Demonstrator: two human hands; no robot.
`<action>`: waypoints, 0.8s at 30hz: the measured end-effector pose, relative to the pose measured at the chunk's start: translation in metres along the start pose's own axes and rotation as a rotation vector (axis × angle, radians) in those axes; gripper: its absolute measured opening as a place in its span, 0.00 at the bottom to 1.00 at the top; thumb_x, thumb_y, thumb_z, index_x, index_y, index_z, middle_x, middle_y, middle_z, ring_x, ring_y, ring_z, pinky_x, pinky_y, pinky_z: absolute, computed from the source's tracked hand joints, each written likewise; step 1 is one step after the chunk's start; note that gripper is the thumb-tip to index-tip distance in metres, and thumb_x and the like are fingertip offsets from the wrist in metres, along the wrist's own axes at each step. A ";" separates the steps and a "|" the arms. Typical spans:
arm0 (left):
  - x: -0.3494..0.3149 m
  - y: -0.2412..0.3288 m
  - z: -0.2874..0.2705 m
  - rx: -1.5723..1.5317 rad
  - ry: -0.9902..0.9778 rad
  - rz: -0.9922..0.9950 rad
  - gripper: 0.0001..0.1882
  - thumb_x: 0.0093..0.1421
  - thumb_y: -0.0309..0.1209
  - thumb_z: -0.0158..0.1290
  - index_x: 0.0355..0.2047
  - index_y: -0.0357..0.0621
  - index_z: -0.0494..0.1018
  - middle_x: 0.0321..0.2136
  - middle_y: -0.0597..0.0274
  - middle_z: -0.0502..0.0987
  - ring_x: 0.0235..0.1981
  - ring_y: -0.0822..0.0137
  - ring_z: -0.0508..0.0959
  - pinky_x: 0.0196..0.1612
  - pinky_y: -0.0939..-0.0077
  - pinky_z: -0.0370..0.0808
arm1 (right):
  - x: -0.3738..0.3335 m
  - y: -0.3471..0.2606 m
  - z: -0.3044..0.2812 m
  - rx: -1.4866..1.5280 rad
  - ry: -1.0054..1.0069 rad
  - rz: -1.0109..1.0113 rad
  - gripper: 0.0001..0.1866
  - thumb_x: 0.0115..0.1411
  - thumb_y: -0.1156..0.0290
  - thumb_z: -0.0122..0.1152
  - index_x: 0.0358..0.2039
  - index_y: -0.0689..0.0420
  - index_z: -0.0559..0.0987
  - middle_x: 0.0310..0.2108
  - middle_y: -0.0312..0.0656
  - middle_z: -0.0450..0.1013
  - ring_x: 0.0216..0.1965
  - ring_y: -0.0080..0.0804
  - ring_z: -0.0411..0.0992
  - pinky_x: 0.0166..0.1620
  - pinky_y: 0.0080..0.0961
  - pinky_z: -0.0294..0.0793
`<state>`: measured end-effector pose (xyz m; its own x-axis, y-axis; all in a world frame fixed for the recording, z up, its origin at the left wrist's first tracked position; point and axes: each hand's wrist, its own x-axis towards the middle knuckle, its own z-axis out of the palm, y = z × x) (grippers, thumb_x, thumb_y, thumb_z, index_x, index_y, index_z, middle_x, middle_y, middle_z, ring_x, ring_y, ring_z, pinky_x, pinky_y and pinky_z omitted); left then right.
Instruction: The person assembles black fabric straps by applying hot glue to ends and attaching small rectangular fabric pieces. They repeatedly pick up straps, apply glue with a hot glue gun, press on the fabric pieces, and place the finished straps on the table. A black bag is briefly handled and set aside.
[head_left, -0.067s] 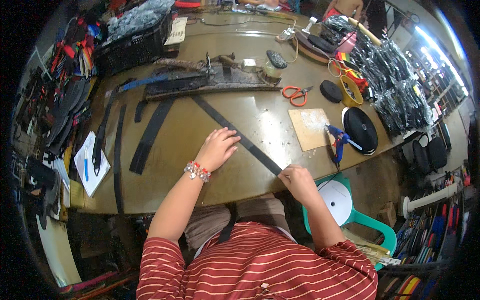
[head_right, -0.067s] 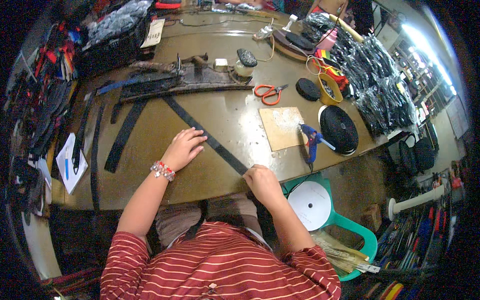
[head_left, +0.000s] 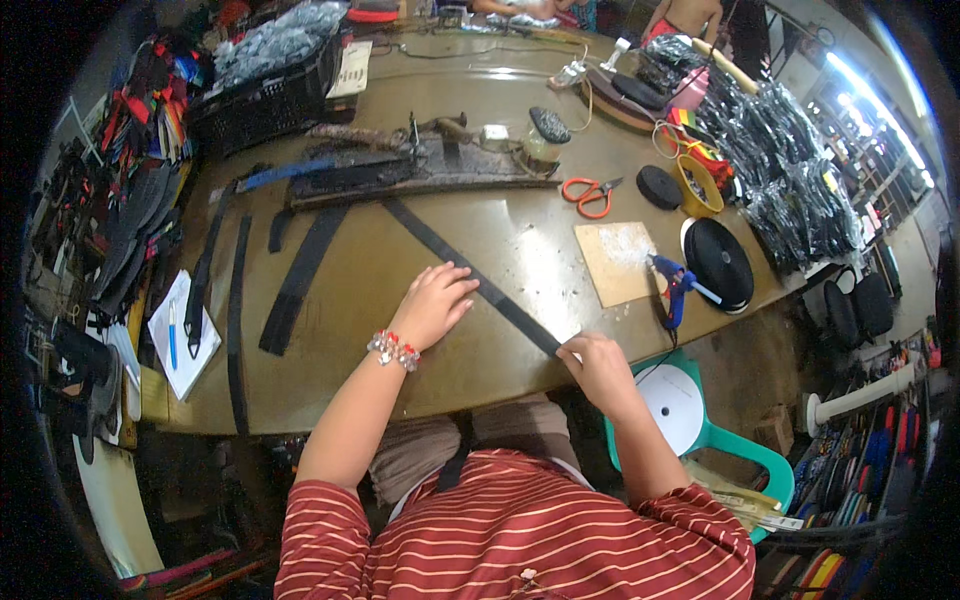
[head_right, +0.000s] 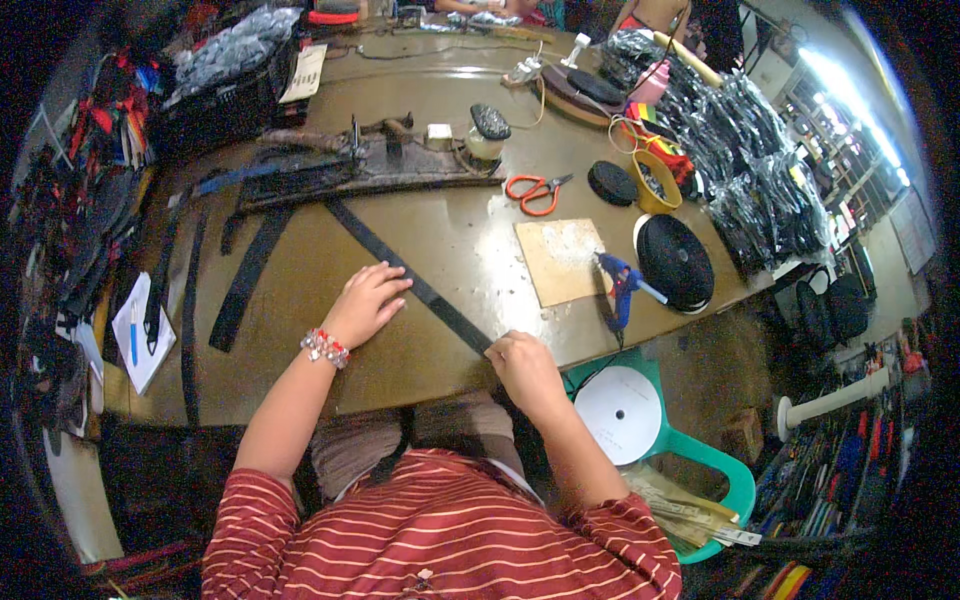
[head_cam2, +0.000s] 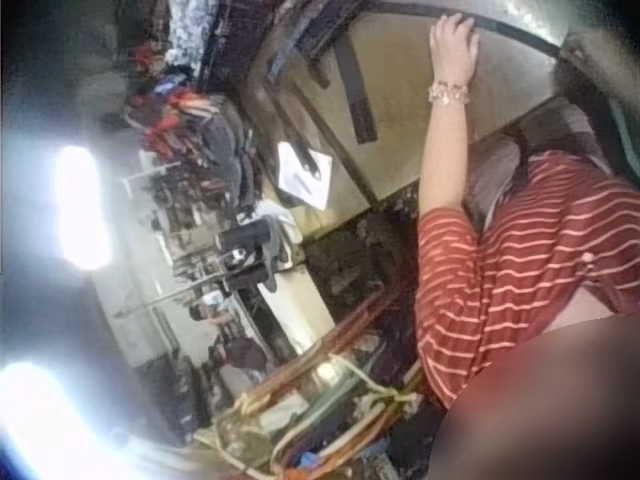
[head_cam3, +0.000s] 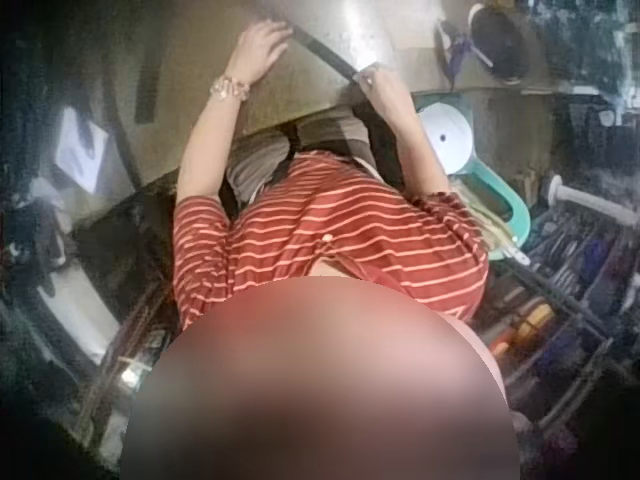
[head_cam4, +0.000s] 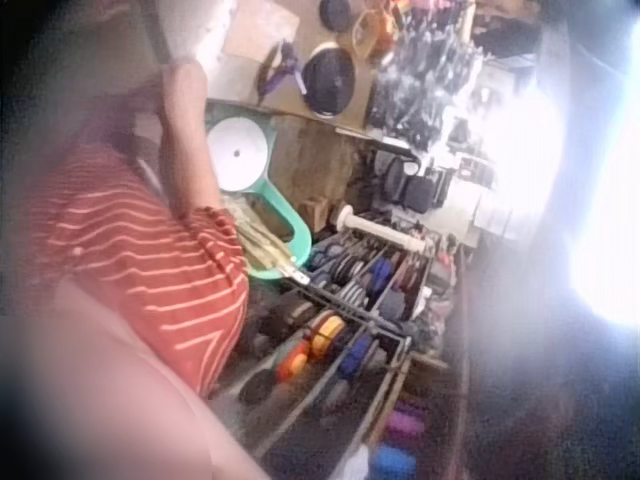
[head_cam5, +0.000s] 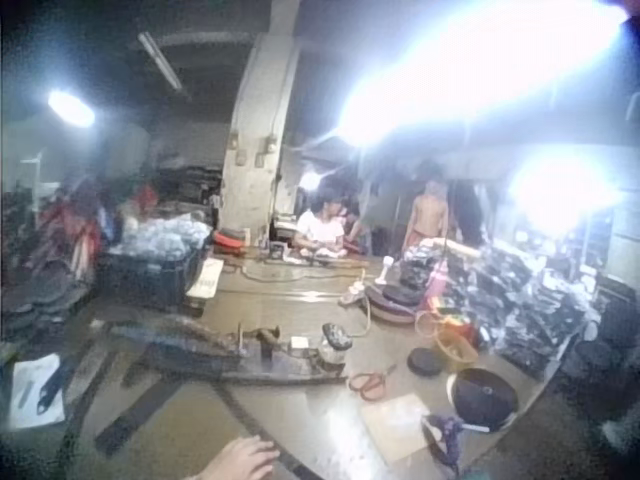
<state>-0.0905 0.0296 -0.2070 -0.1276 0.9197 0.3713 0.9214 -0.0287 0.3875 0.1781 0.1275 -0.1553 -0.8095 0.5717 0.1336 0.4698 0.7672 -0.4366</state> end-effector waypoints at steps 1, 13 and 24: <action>0.001 0.000 0.000 0.003 0.029 0.018 0.16 0.59 0.36 0.53 0.47 0.48 0.74 0.53 0.59 0.71 0.59 0.54 0.65 0.62 0.58 0.60 | 0.001 0.000 0.000 -0.009 0.021 0.006 0.07 0.53 0.73 0.58 0.24 0.64 0.80 0.27 0.51 0.74 0.35 0.49 0.72 0.41 0.38 0.72; 0.000 -0.001 0.000 -0.010 0.013 -0.015 0.17 0.59 0.37 0.53 0.49 0.50 0.74 0.54 0.61 0.70 0.60 0.55 0.64 0.63 0.57 0.59 | 0.012 -0.008 0.028 -0.118 0.213 0.072 0.15 0.48 0.66 0.68 0.34 0.60 0.78 0.32 0.47 0.70 0.37 0.47 0.70 0.41 0.38 0.71; 0.001 0.001 -0.005 -0.028 -0.026 -0.054 0.19 0.58 0.36 0.54 0.50 0.48 0.73 0.55 0.59 0.69 0.60 0.54 0.64 0.62 0.58 0.60 | 0.019 0.006 0.029 0.423 0.081 0.271 0.17 0.53 0.69 0.67 0.42 0.62 0.77 0.36 0.49 0.78 0.39 0.36 0.77 0.44 0.28 0.74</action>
<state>-0.0916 0.0286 -0.2019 -0.1667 0.9302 0.3270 0.9028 0.0107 0.4299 0.1556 0.1344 -0.1807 -0.6405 0.7675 0.0267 0.4619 0.4127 -0.7851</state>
